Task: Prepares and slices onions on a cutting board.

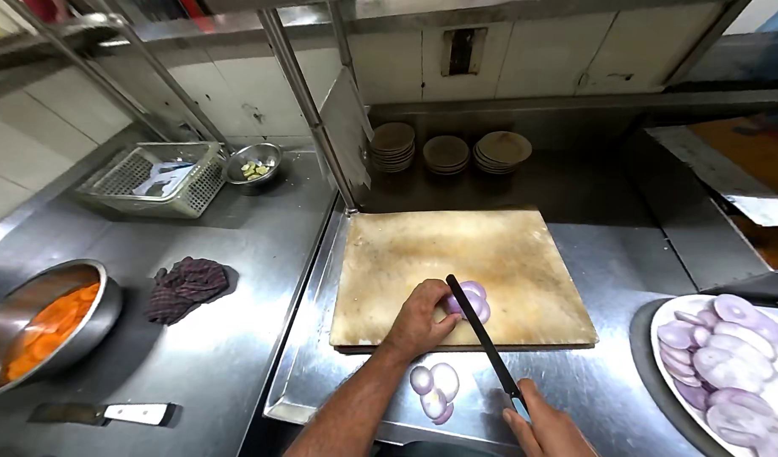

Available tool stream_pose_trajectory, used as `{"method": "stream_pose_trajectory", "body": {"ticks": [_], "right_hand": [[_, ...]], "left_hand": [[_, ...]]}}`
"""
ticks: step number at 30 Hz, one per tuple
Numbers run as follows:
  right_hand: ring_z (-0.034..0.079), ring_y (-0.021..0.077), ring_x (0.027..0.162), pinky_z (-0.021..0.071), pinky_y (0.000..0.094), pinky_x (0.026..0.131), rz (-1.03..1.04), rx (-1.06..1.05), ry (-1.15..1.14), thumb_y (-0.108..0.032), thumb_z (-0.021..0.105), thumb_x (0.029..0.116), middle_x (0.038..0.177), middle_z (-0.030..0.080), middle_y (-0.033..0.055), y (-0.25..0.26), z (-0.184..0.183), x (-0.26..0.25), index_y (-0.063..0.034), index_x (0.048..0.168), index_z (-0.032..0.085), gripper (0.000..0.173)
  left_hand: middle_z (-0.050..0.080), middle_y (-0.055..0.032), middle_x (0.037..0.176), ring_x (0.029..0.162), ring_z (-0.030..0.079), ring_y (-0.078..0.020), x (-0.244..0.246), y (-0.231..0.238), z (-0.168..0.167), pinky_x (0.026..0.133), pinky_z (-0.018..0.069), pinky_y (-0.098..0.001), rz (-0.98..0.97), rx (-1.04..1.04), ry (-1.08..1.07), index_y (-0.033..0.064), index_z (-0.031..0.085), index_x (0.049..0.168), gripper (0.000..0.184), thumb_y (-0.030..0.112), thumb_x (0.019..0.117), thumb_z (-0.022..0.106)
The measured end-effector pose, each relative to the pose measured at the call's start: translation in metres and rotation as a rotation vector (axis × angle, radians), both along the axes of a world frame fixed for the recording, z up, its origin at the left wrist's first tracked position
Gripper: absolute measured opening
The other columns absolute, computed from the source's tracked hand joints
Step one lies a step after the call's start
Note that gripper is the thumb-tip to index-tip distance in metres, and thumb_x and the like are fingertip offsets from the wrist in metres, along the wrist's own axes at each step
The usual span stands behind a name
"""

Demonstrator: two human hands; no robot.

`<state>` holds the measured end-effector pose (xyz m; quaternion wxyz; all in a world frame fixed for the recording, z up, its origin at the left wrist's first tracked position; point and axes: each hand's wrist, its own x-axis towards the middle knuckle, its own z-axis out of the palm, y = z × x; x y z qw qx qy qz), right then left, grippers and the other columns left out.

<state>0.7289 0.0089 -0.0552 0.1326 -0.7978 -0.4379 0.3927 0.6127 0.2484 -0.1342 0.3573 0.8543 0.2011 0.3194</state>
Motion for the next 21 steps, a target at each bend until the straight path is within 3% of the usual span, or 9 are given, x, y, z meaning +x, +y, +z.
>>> {"method": "stream_pose_trajectory", "body": {"ticks": [5, 10, 21], "right_hand": [[0.07, 0.0419, 0.085, 0.0551, 0.0566, 0.077, 0.002, -0.089, -0.016, -0.028, 0.05, 0.1071, 0.089, 0.068, 0.0221, 0.024, -0.001, -0.003, -0.0006, 0.136, 0.046, 0.04], [0.07, 0.041, 0.083, 0.0549, 0.0559, 0.076, 0.001, -0.069, 0.006, -0.027, 0.05, 0.1065, 0.086, 0.067, 0.0215, 0.029, 0.001, -0.004, 0.0002, 0.133, 0.048, 0.038], [0.069, 0.0391, 0.084, 0.0553, 0.0535, 0.077, -0.002, -0.115, 0.049, -0.027, 0.05, 0.1068, 0.088, 0.066, 0.0207, 0.052, 0.0, -0.009, -0.0002, 0.135, 0.045, 0.039]], "left_hand": [[0.068, -0.0108, 0.118, 0.113, 0.065, -0.0173, -0.002, 0.002, 0.002, 0.101, 0.0545, -0.0338, -0.011, -0.016, 0.013, 0.0023, 0.071, 0.112, 0.032, 0.022, 0.089, 0.079], [0.067, -0.0085, 0.115, 0.107, 0.066, -0.0136, -0.005, 0.006, 0.005, 0.096, 0.0567, -0.0307, -0.031, -0.084, -0.025, 0.0034, 0.072, 0.114, 0.026, 0.022, 0.0956, 0.072], [0.069, -0.0086, 0.114, 0.107, 0.067, -0.0131, -0.005, 0.009, 0.002, 0.096, 0.0574, -0.0303, -0.026, -0.123, -0.047, 0.0023, 0.072, 0.114, 0.026, 0.017, 0.0923, 0.075]]}}
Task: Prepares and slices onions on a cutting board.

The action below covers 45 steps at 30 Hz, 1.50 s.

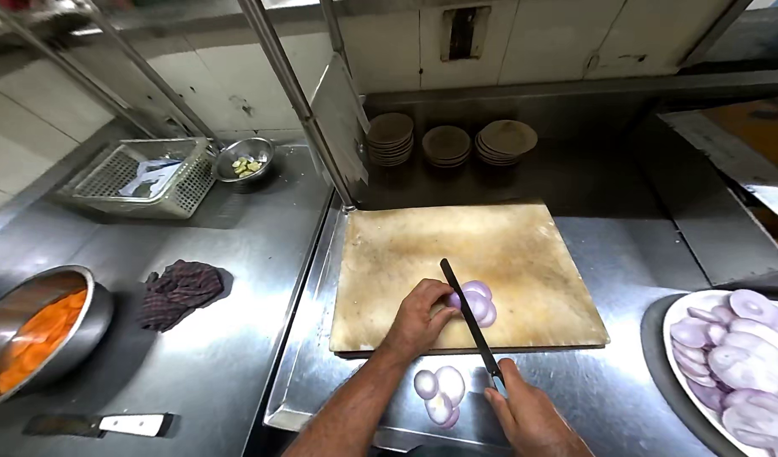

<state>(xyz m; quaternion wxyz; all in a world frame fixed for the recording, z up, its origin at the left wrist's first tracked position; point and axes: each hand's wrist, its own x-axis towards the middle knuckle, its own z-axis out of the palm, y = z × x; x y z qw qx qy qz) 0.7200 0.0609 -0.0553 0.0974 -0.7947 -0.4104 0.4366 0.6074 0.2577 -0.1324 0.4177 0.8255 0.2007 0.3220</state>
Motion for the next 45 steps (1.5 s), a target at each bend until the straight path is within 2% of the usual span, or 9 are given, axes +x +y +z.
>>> {"method": "stream_pose_trajectory", "body": {"ticks": [12, 23, 26, 28, 30, 32, 37, 39, 45], "right_hand": [[0.07, 0.0358, 0.093, 0.0561, 0.0507, 0.084, 0.04, -0.017, -0.065, -0.03, 0.047, 0.1087, 0.1, 0.067, 0.0189, 0.05, -0.006, 0.007, -0.0056, 0.142, 0.04, 0.042], [0.071, 0.0421, 0.093, 0.0552, 0.0568, 0.082, 0.033, -0.071, -0.076, -0.029, 0.048, 0.1074, 0.095, 0.069, 0.0224, -0.011, -0.028, -0.006, -0.0042, 0.137, 0.045, 0.038], [0.071, 0.0419, 0.094, 0.0551, 0.0571, 0.082, 0.039, -0.055, -0.057, -0.029, 0.05, 0.1063, 0.096, 0.07, 0.0227, -0.015, -0.028, -0.006, -0.0043, 0.137, 0.046, 0.04], [0.07, 0.0388, 0.084, 0.0558, 0.0555, 0.076, -0.007, -0.007, 0.057, -0.03, 0.054, 0.105, 0.092, 0.068, 0.0216, -0.021, -0.033, 0.003, -0.0045, 0.139, 0.046, 0.043], [0.065, 0.028, 0.061, 0.0562, 0.046, 0.059, -0.074, 0.061, 0.248, -0.032, 0.056, 0.104, 0.078, 0.062, 0.0143, -0.027, -0.047, 0.014, -0.0077, 0.136, 0.047, 0.041], [0.061, 0.0226, 0.052, 0.0558, 0.0409, 0.053, -0.1, 0.095, 0.392, -0.034, 0.056, 0.1035, 0.071, 0.059, 0.0097, -0.03, -0.061, 0.021, -0.0105, 0.132, 0.047, 0.038], [0.064, 0.0238, 0.057, 0.0575, 0.0434, 0.057, -0.088, 0.199, 0.318, -0.032, 0.051, 0.1049, 0.078, 0.064, 0.0104, -0.035, -0.065, 0.018, -0.0153, 0.143, 0.044, 0.042], [0.065, 0.0222, 0.057, 0.0583, 0.0416, 0.056, -0.087, 0.237, 0.334, -0.033, 0.048, 0.1056, 0.078, 0.064, 0.0084, -0.037, -0.062, 0.019, -0.0167, 0.143, 0.045, 0.041], [0.059, 0.0193, 0.049, 0.0552, 0.0371, 0.049, -0.11, 0.204, 0.456, -0.039, 0.043, 0.1064, 0.067, 0.056, 0.0049, -0.044, -0.067, 0.025, -0.0147, 0.135, 0.047, 0.038]], "left_hand": [[0.068, -0.0127, 0.115, 0.103, 0.069, -0.0146, 0.003, -0.001, 0.0, 0.093, 0.0597, -0.0294, 0.007, -0.029, -0.009, -0.0018, 0.07, 0.115, 0.03, 0.014, 0.0903, 0.077], [0.068, -0.0098, 0.113, 0.103, 0.068, -0.0138, 0.005, -0.005, 0.002, 0.093, 0.0587, -0.0305, 0.047, 0.003, 0.066, 0.0025, 0.07, 0.114, 0.036, 0.025, 0.0875, 0.08], [0.068, -0.0125, 0.11, 0.098, 0.07, -0.0153, 0.007, -0.008, 0.016, 0.089, 0.06, -0.0304, 0.134, -0.127, 0.116, -0.0005, 0.068, 0.114, 0.034, 0.017, 0.0867, 0.077], [0.069, -0.0137, 0.109, 0.093, 0.069, -0.0175, 0.004, -0.009, 0.029, 0.086, 0.0585, -0.0336, 0.187, -0.203, 0.205, -0.0006, 0.068, 0.118, 0.032, 0.013, 0.0893, 0.068], [0.07, -0.0133, 0.113, 0.099, 0.069, -0.0197, -0.002, -0.007, 0.04, 0.091, 0.0567, -0.0379, 0.177, -0.26, 0.331, 0.0024, 0.069, 0.121, 0.029, 0.01, 0.0943, 0.061], [0.07, -0.0127, 0.119, 0.106, 0.068, -0.0206, -0.01, -0.006, 0.047, 0.096, 0.0545, -0.0397, 0.12, -0.267, 0.442, 0.0055, 0.071, 0.123, 0.03, 0.007, 0.0961, 0.058], [0.069, -0.0108, 0.126, 0.12, 0.064, -0.025, -0.026, 0.0, 0.062, 0.107, 0.0482, -0.0446, -0.03, -0.029, 0.745, 0.0112, 0.068, 0.131, 0.034, 0.008, 0.1013, 0.053], [0.069, -0.0093, 0.124, 0.121, 0.061, -0.0275, -0.031, 0.002, 0.059, 0.108, 0.046, -0.0456, -0.01, 0.039, 0.773, 0.0119, 0.071, 0.126, 0.029, 0.011, 0.0999, 0.057], [0.066, -0.0131, 0.116, 0.102, 0.067, -0.0244, -0.034, -0.003, 0.058, 0.095, 0.0555, -0.0423, 0.081, -0.075, 0.799, 0.0105, 0.069, 0.128, 0.031, 0.015, 0.0977, 0.066]]}}
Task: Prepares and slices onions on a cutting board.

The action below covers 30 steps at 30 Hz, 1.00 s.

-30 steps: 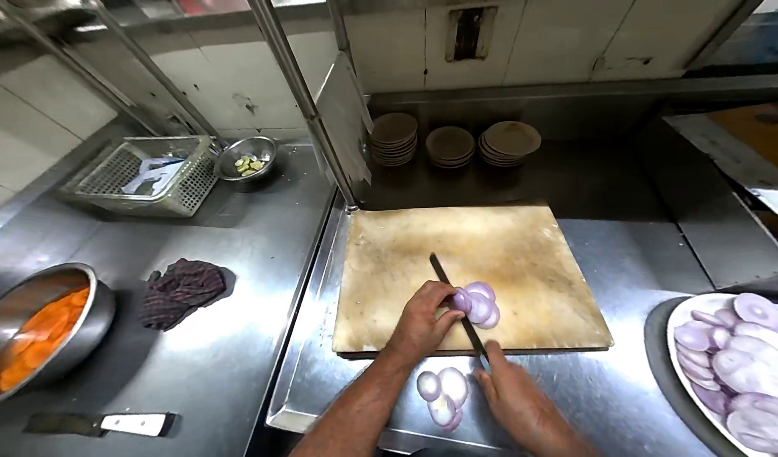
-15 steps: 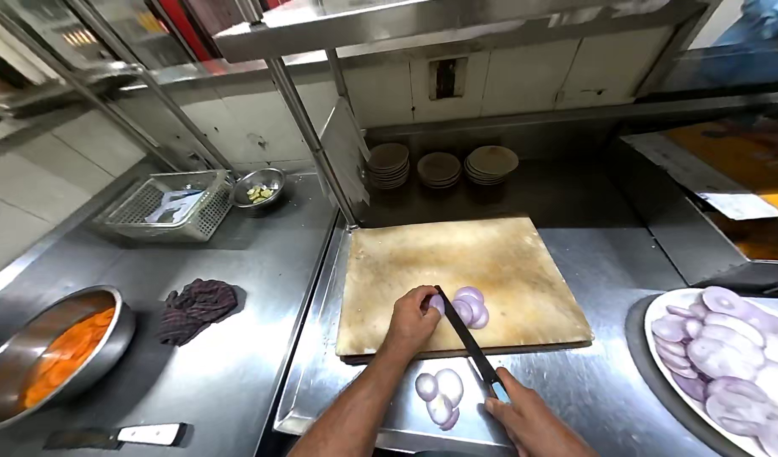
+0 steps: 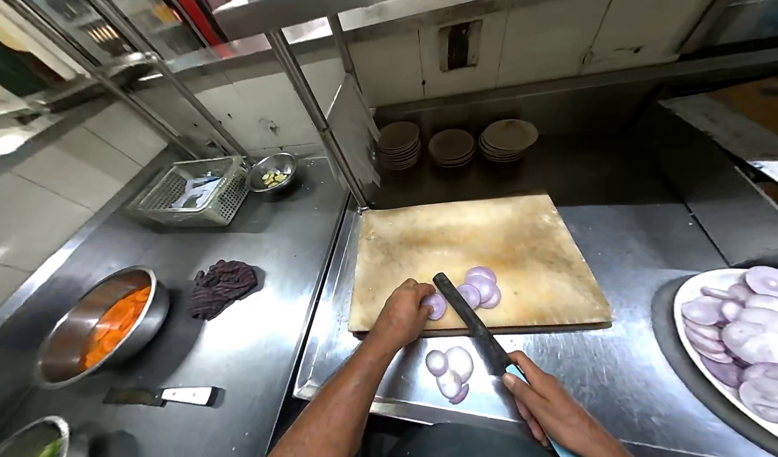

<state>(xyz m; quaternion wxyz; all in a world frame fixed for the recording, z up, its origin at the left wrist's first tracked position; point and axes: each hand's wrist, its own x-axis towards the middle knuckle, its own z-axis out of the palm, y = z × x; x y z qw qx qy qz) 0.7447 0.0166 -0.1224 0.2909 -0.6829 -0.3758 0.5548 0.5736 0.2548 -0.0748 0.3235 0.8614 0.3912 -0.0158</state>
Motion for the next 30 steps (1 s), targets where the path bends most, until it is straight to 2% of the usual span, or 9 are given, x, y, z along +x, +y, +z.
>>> {"method": "stream_pose_trajectory", "body": {"ticks": [6, 14, 30], "right_hand": [[0.056, 0.0173, 0.045, 0.0523, 0.0339, 0.044, 0.017, -0.002, 0.12, -0.044, 0.043, 0.1051, 0.064, 0.054, 0.0028, -0.005, -0.012, 0.01, -0.0142, 0.126, 0.05, 0.037], [0.054, 0.0165, 0.044, 0.0514, 0.0334, 0.045, 0.075, -0.071, 0.128, -0.042, 0.043, 0.1058, 0.06, 0.05, 0.0023, 0.002, -0.006, 0.021, -0.0135, 0.124, 0.048, 0.034], [0.056, 0.0188, 0.047, 0.0539, 0.0352, 0.049, 0.16, -0.23, 0.012, -0.042, 0.04, 0.1107, 0.067, 0.052, 0.0057, 0.051, 0.021, 0.0, -0.0123, 0.133, 0.042, 0.037]], "left_hand": [[0.066, -0.0118, 0.113, 0.099, 0.066, -0.0221, 0.004, 0.004, 0.005, 0.093, 0.0547, -0.0391, -0.085, -0.023, 0.004, 0.014, 0.072, 0.124, 0.029, 0.009, 0.0971, 0.065], [0.068, -0.0117, 0.11, 0.099, 0.066, -0.0222, 0.006, 0.005, 0.002, 0.093, 0.0547, -0.0393, -0.114, -0.002, -0.024, 0.0124, 0.075, 0.12, 0.025, 0.008, 0.0966, 0.065], [0.066, -0.0127, 0.115, 0.106, 0.066, -0.0242, 0.009, 0.001, 0.003, 0.097, 0.0541, -0.0403, -0.108, -0.014, 0.02, 0.0132, 0.073, 0.123, 0.028, 0.007, 0.0974, 0.064]]}}
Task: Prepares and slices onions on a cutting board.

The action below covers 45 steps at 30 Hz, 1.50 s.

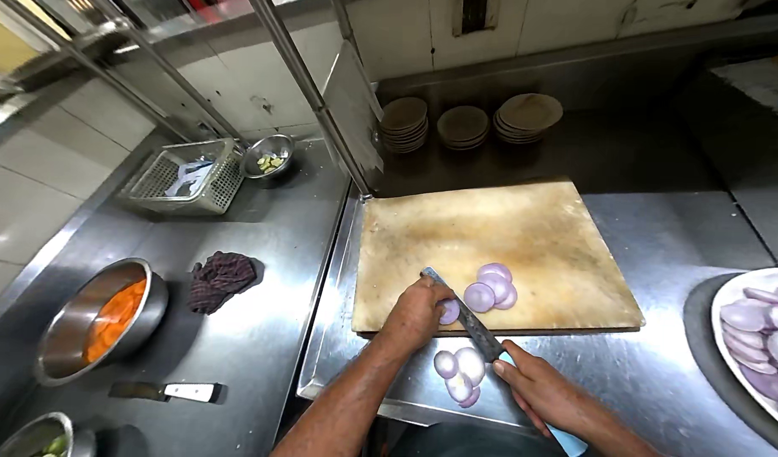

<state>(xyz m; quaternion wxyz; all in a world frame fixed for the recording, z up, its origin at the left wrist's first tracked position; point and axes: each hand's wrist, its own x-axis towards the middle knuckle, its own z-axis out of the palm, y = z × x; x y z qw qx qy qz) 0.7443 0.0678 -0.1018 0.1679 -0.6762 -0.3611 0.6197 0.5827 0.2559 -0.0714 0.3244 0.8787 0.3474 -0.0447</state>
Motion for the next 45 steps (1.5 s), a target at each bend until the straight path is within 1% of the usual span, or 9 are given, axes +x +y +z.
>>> {"method": "stream_pose_trajectory", "body": {"ticks": [8, 14, 18, 24, 33, 36, 38, 42, 45], "right_hand": [[0.06, 0.0214, 0.052, 0.0557, 0.0387, 0.053, 0.045, 0.011, -0.028, -0.043, 0.035, 0.1117, 0.077, 0.058, 0.0106, 0.041, 0.002, -0.041, -0.0122, 0.149, 0.036, 0.049], [0.058, 0.019, 0.048, 0.0543, 0.0361, 0.049, 0.045, 0.055, 0.082, -0.047, 0.036, 0.1109, 0.069, 0.055, 0.0069, 0.045, -0.007, -0.042, -0.0141, 0.142, 0.04, 0.045], [0.057, 0.0198, 0.049, 0.0539, 0.0376, 0.051, 0.063, 0.101, 0.09, -0.046, 0.038, 0.1104, 0.073, 0.056, 0.0079, 0.033, -0.016, -0.036, -0.0185, 0.152, 0.035, 0.05], [0.055, 0.0176, 0.048, 0.0528, 0.0352, 0.049, 0.03, 0.083, 0.169, -0.044, 0.039, 0.1106, 0.071, 0.054, 0.0061, 0.019, -0.014, -0.03, -0.0156, 0.146, 0.04, 0.045], [0.051, 0.0161, 0.046, 0.05, 0.0331, 0.046, -0.078, 0.072, 0.31, -0.044, 0.041, 0.1101, 0.067, 0.049, 0.0036, 0.023, -0.014, -0.029, -0.0183, 0.14, 0.044, 0.039], [0.054, 0.0179, 0.048, 0.0522, 0.0351, 0.048, -0.037, 0.093, 0.216, -0.046, 0.044, 0.1091, 0.071, 0.053, 0.0061, 0.023, -0.013, -0.029, -0.0182, 0.147, 0.041, 0.047], [0.059, 0.0202, 0.053, 0.055, 0.038, 0.053, 0.022, 0.131, 0.052, -0.046, 0.042, 0.1095, 0.077, 0.057, 0.0087, 0.021, -0.006, -0.026, -0.0166, 0.148, 0.04, 0.048], [0.07, 0.0392, 0.091, 0.0548, 0.0565, 0.083, 0.076, 0.122, -0.444, -0.037, 0.043, 0.1096, 0.1, 0.069, 0.0205, 0.004, 0.025, -0.02, -0.0119, 0.148, 0.043, 0.046], [0.07, 0.0419, 0.096, 0.055, 0.058, 0.082, 0.136, 0.088, -0.643, -0.032, 0.044, 0.1088, 0.105, 0.069, 0.0213, -0.019, 0.026, -0.019, -0.0097, 0.139, 0.049, 0.038]], "left_hand": [[0.063, -0.0152, 0.122, 0.112, 0.063, -0.0269, 0.002, -0.008, 0.007, 0.101, 0.0516, -0.0417, -0.062, -0.03, 0.078, 0.013, 0.071, 0.128, 0.031, 0.008, 0.1005, 0.057], [0.062, -0.018, 0.126, 0.123, 0.057, -0.0337, 0.003, -0.011, 0.014, 0.107, 0.046, -0.0473, -0.148, -0.068, 0.131, 0.0046, 0.066, 0.125, 0.027, 0.006, 0.0996, 0.056], [0.064, -0.0194, 0.122, 0.121, 0.059, -0.0345, 0.004, -0.011, 0.017, 0.107, 0.0457, -0.0496, -0.198, -0.127, 0.167, 0.0013, 0.062, 0.125, 0.027, 0.005, 0.0992, 0.056], [0.063, -0.0193, 0.125, 0.12, 0.061, -0.0333, 0.005, -0.021, 0.011, 0.105, 0.0479, -0.0499, -0.234, -0.067, 0.173, 0.0054, 0.063, 0.133, 0.036, 0.004, 0.0998, 0.048], [0.06, -0.0199, 0.129, 0.124, 0.056, -0.0325, -0.004, -0.052, 0.006, 0.109, 0.0447, -0.0416, -0.093, 0.039, 0.095, 0.0053, 0.07, 0.125, 0.034, 0.01, 0.0961, 0.052], [0.058, -0.0196, 0.131, 0.124, 0.056, -0.0305, -0.012, -0.047, 0.011, 0.108, 0.0455, -0.0412, -0.04, -0.133, 0.008, 0.0034, 0.068, 0.124, 0.034, 0.01, 0.0923, 0.06], [0.061, -0.0166, 0.125, 0.115, 0.061, -0.0242, -0.021, -0.041, 0.013, 0.101, 0.0506, -0.0373, 0.024, -0.257, -0.075, 0.0016, 0.067, 0.12, 0.03, 0.01, 0.0914, 0.064], [0.069, -0.0114, 0.113, 0.099, 0.068, -0.0183, -0.038, -0.023, 0.014, 0.091, 0.0575, -0.0373, 0.21, -0.429, -0.227, 0.0025, 0.066, 0.118, 0.03, 0.009, 0.0886, 0.068], [0.07, -0.0086, 0.105, 0.092, 0.07, -0.0164, -0.04, -0.009, 0.02, 0.085, 0.0592, -0.0357, 0.326, -0.449, -0.292, 0.0048, 0.067, 0.115, 0.027, 0.008, 0.0885, 0.07]]}}
